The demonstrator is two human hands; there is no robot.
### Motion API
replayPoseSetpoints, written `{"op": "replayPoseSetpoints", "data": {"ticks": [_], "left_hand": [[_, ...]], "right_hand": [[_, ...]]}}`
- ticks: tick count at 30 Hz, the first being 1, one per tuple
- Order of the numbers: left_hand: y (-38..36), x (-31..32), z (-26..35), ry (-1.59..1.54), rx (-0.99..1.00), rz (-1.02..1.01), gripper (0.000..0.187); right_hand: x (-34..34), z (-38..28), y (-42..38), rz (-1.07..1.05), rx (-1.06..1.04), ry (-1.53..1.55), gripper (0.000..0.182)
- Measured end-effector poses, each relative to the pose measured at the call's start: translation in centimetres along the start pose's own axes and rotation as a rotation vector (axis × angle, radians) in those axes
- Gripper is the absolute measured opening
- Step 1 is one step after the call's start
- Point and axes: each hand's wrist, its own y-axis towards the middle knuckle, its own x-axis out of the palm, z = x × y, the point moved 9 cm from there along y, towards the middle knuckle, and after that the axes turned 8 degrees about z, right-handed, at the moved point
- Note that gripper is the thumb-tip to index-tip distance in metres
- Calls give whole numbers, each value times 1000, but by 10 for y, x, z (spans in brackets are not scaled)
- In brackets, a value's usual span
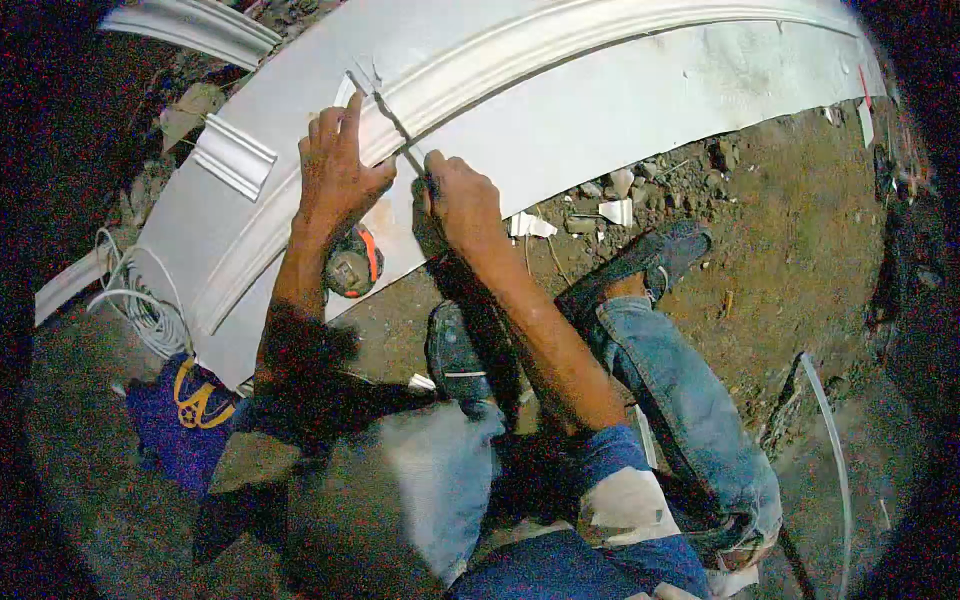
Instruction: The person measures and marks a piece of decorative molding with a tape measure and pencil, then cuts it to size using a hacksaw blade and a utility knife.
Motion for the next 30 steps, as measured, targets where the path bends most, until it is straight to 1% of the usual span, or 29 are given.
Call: {"op": "replayPoseSetpoints", "data": {"ticks": [2,3,6,8,10,11,12,14,15,16,18,19,20,22,25,26,28,30], "left_hand": [[4,0,1,-33,-12,-20,88],[5,-1,1,-34,-5,-22,85],[12,-2,0,-36,16,-33,82],[14,-6,0,-67,21,-13,79],[19,-1,-3,-109,21,-60,77],[18,-1,-5,-116,20,-57,75],[20,-1,-6,-117,16,-55,75],[20,6,-9,-115,-4,-115,76],[21,2,-9,-131,-26,-108,74],[20,-2,-7,-146,-45,-108,73],[23,-1,-8,-141,-50,-110,74],[23,1,-9,-150,-62,-150,75],[23,4,-10,-158,-76,-192,75],[25,5,-14,-153,-76,-198,75],[23,4,-14,-164,-86,-214,76],[24,3,-13,-150,-79,-197,77],[22,5,-12,-185,-74,-193,77],[22,11,-15,-183,-81,-233,76]], "right_hand": [[-6,-5,1,63,-38,5,2],[-4,-2,1,28,-6,111,7],[-5,-1,0,67,13,143,9],[-7,-1,-3,37,50,134,8],[-14,-4,-7,80,-22,56,10],[-15,6,-17,-11,104,245,13],[-20,8,-28,-14,103,243,13],[-27,10,-46,-4,54,82,10],[-33,2,-44,44,24,42,8],[-30,-1,-39,39,32,42,8],[-9,2,-10,-71,134,197,8],[-4,-7,8,-4,65,199,8],[-4,-17,18,129,-91,55,8],[1,-4,10,35,99,248,9],[-30,0,-33,16,124,192,10],[-31,2,-32,12,120,185,10],[-39,-7,-36,66,2,71,10],[-17,-7,-6,67,-5,175,15]]}}
